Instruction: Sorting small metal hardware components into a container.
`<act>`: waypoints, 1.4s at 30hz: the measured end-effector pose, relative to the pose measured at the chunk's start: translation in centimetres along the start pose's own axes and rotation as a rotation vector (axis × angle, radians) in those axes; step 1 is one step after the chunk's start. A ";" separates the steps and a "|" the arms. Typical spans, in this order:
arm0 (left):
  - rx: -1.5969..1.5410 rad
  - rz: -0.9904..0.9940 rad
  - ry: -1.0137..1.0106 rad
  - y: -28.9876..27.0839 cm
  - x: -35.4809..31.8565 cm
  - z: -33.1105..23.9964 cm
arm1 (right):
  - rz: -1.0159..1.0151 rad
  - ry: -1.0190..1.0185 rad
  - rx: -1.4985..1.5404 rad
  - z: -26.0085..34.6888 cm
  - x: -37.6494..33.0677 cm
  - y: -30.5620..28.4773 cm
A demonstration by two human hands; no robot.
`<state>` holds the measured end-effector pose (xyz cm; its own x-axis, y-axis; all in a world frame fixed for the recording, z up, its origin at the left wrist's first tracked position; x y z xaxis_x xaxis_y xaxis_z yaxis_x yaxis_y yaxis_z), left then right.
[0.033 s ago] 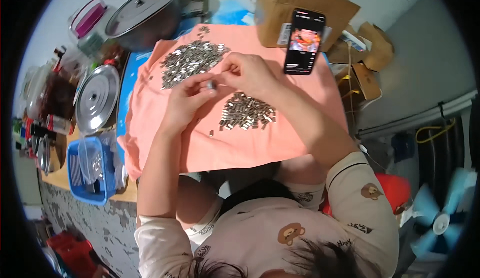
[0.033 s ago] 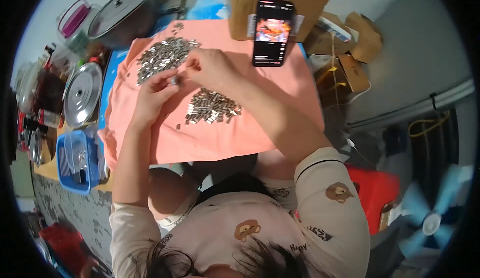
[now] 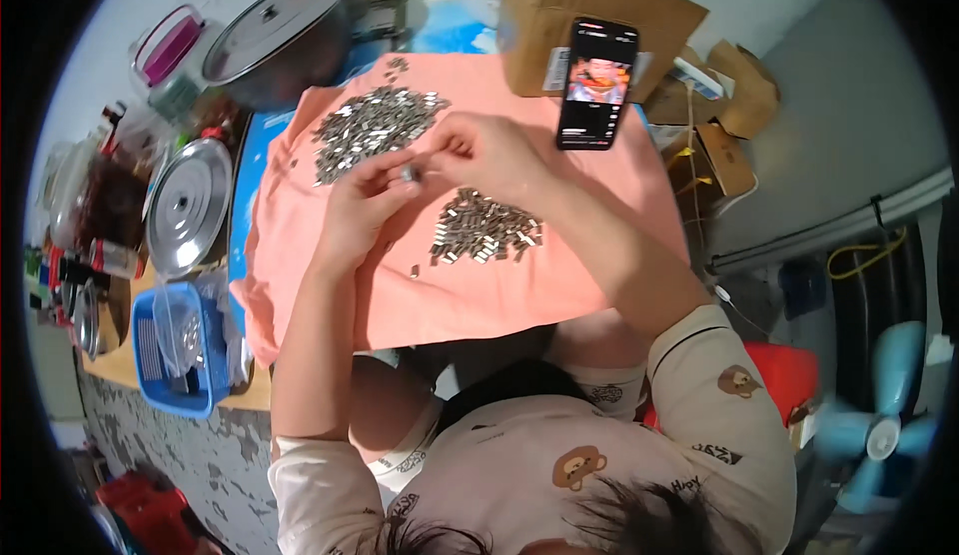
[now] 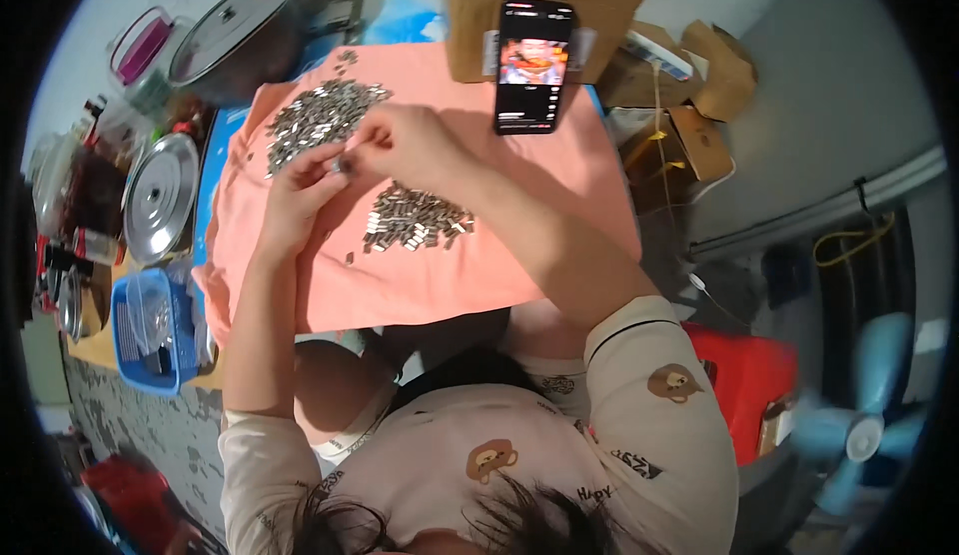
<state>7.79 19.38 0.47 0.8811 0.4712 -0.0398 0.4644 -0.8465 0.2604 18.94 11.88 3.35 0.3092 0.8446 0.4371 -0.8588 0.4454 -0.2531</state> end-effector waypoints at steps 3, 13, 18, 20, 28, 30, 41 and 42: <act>0.120 -0.012 -0.019 -0.2 0.3 0.4 | 0.116 -0.010 -0.020 1.0 -1.3 1.1; 0.062 0.100 0.020 0.4 0.4 0.6 | 0.001 -0.165 -0.271 3.1 -1.7 0.1; 0.126 0.079 0.012 -0.4 0.3 0.8 | -0.067 -0.355 -0.493 4.8 -2.2 0.9; 0.146 0.071 0.020 -0.3 0.2 0.7 | -0.022 -0.276 -0.414 4.2 -2.0 0.9; 0.050 0.123 -0.018 0.8 0.2 1.0 | 0.085 0.071 -0.133 1.1 -1.4 -0.4; 0.093 0.143 -0.004 1.1 0.1 0.8 | 0.123 0.060 -0.073 0.8 -1.4 -0.5; 0.274 0.262 -0.167 3.7 -0.9 0.8 | 0.001 0.155 -0.182 -3.3 0.5 -3.3; 0.266 0.253 -0.210 3.3 -1.0 0.9 | 0.016 0.154 -0.172 -3.9 1.1 -2.5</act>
<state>8.54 15.86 0.52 0.9566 0.2030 -0.2093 0.2138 -0.9764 0.0300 23.04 12.83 1.15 0.3656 0.8816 0.2985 -0.7860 0.4642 -0.4083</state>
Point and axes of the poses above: each hand's wrist, its own x-axis towards the middle knuckle, its own y-axis out of the palm, z = x × y, the point moved 7 cm from there along x, towards the middle knuckle, and after that the axes turned 7 degrees about -y, right-handed, at the moved point
